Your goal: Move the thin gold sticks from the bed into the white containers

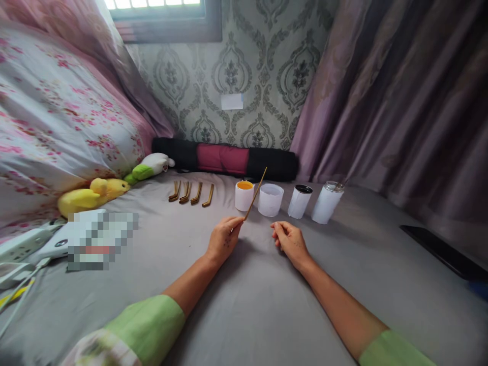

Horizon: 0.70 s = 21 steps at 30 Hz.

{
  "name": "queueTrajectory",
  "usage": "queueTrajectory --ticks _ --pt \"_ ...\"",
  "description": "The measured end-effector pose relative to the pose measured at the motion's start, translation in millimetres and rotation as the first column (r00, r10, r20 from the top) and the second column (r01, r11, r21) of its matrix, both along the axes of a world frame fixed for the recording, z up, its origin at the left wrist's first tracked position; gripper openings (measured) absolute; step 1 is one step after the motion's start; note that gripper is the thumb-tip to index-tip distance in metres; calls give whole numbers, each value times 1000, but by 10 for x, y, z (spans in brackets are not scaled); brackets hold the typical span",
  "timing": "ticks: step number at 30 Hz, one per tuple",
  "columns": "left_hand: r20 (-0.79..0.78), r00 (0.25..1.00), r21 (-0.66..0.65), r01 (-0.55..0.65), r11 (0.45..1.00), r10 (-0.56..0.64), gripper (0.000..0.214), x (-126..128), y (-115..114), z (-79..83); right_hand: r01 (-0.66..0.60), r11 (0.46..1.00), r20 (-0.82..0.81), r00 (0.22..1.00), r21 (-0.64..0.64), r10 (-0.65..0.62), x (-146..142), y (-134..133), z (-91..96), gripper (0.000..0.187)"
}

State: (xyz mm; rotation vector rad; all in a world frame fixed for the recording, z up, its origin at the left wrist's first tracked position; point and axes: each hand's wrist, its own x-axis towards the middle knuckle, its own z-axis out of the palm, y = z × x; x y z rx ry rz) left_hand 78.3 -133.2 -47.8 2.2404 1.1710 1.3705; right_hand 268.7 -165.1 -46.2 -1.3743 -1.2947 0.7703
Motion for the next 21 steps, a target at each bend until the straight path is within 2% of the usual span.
queueTrajectory --ticks 9,21 --pt "-165 986 91 2 996 13 27 -9 -45 24 -99 995 -236 967 -1 96 -36 -38 84 31" --pt "-397 917 144 102 984 -37 30 1 -145 128 -153 988 -231 962 -26 143 -70 -80 142 26"
